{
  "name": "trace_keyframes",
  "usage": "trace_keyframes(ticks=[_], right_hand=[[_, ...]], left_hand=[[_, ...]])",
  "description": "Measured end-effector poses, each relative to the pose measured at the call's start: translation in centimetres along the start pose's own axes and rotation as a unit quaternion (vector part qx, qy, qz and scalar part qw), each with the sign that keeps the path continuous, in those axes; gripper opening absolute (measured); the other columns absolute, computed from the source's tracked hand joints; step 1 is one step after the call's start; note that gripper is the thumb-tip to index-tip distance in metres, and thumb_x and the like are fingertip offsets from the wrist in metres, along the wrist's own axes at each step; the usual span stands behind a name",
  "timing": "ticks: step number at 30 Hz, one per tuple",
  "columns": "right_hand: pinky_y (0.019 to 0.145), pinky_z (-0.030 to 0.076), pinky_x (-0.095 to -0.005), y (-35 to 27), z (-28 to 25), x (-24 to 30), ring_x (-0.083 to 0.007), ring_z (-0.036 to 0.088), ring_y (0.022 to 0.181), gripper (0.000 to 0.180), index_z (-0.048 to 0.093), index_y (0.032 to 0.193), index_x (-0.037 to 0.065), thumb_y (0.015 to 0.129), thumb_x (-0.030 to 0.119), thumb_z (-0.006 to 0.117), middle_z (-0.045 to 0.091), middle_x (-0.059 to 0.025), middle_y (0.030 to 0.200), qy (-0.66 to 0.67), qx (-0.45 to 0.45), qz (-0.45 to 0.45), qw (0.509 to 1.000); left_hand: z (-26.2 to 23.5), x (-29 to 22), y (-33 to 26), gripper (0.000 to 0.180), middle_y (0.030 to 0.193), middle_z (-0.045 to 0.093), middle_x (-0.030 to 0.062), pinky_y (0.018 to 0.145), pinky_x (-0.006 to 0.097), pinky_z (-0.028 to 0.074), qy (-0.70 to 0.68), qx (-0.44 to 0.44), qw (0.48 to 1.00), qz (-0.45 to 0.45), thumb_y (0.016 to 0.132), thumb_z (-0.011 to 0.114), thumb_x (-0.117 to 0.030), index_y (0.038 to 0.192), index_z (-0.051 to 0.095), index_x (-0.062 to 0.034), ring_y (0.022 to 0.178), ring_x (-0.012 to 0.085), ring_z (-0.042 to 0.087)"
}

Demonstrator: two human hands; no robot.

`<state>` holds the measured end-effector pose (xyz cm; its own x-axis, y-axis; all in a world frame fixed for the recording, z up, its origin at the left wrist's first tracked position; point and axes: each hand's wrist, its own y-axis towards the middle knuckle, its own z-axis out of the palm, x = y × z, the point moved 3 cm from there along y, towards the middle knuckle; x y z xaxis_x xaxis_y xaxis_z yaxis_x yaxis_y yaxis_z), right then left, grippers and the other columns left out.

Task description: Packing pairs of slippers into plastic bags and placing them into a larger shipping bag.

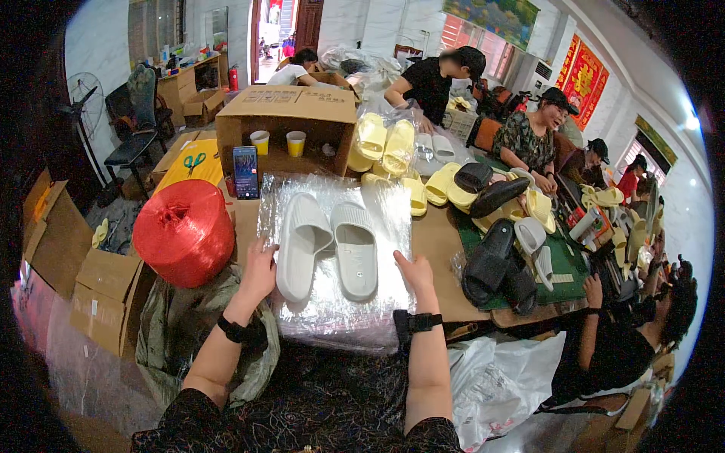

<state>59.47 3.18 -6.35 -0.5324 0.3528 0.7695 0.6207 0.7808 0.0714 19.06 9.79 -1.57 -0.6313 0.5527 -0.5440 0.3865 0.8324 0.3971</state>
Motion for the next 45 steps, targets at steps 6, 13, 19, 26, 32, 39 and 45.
trace_keyframes(ticks=[6,13,19,26,32,39,45], right_hand=[[0.069,0.054,-0.0379,-0.3,-0.3,2.9,-0.0266,0.071,0.081,0.065,0.068,0.101,-0.017,0.079,0.042,0.081,0.073,-0.0207,0.088,0.128,0.113,0.093,0.981],[0.073,0.054,-0.0344,0.0,0.8,3.2,-0.0222,0.068,0.084,0.051,0.065,0.118,-0.009,0.081,0.023,0.079,0.072,-0.0148,0.099,0.136,0.190,0.063,0.970],[0.090,0.051,-0.0369,-3.8,0.9,6.4,-0.0250,0.065,0.102,0.057,0.053,0.132,-0.004,0.079,0.011,0.071,0.067,-0.0165,0.114,0.191,0.171,-0.100,0.961],[0.093,0.049,-0.0345,-6.0,-1.6,7.0,-0.0217,0.063,0.106,0.055,0.053,0.132,-0.003,0.080,0.007,0.069,0.067,-0.0164,0.117,0.258,0.064,-0.197,0.944],[0.088,0.052,-0.0389,0.5,-3.8,2.1,-0.0276,0.067,0.099,0.056,0.057,0.128,-0.004,0.079,0.016,0.075,0.069,-0.0182,0.112,0.150,0.026,-0.170,0.974],[0.091,0.047,-0.0404,-4.0,-4.8,7.7,-0.0321,0.060,0.106,0.059,0.067,0.117,0.004,0.075,0.042,0.082,0.069,-0.0138,0.105,-0.182,-0.221,-0.212,0.934],[0.087,0.052,-0.0455,-7.4,1.2,13.2,-0.0411,0.063,0.102,0.063,0.064,0.116,-0.003,0.083,0.050,0.072,0.063,-0.0236,0.109,-0.187,0.089,-0.221,0.953]], left_hand=[[2.4,4.0,-0.6,0.071,0.128,0.049,0.0419,0.112,0.056,0.029,0.017,0.001,0.992,-0.125,0.087,0.063,-0.017,0.143,0.032,0.0145,0.126,0.0556,0.042],[1.9,1.7,-0.2,0.073,0.127,0.053,0.0364,0.108,0.053,0.035,0.059,0.021,0.988,-0.139,0.088,0.062,-0.025,0.144,0.033,0.0123,0.120,0.0503,0.049],[1.9,1.2,-1.8,0.077,0.126,0.054,0.0346,0.102,0.052,0.042,-0.005,-0.020,0.988,-0.150,0.085,0.069,-0.022,0.148,0.033,0.0037,0.116,0.0508,0.052],[2.4,-0.9,-2.5,0.070,0.135,0.048,0.0327,0.106,0.052,0.038,-0.059,-0.058,0.992,-0.091,0.087,0.061,-0.010,0.149,0.031,0.0048,0.122,0.0499,0.048],[5.3,-2.7,1.0,0.060,0.130,0.050,0.0346,0.105,0.051,0.039,0.000,-0.044,0.998,-0.051,0.089,0.058,-0.009,0.142,0.037,0.0066,0.120,0.0523,0.047],[2.8,-3.7,-0.2,0.067,0.144,0.043,0.0293,0.110,0.057,0.032,0.126,-0.045,0.991,-0.028,0.080,0.074,-0.019,0.138,0.049,0.0022,0.134,0.0465,0.038],[3.9,-5.0,-0.4,0.067,0.133,0.050,0.0268,0.101,0.051,0.044,0.023,-0.070,0.992,0.106,0.077,0.077,-0.022,0.133,0.051,0.0037,0.122,0.0464,0.049]])
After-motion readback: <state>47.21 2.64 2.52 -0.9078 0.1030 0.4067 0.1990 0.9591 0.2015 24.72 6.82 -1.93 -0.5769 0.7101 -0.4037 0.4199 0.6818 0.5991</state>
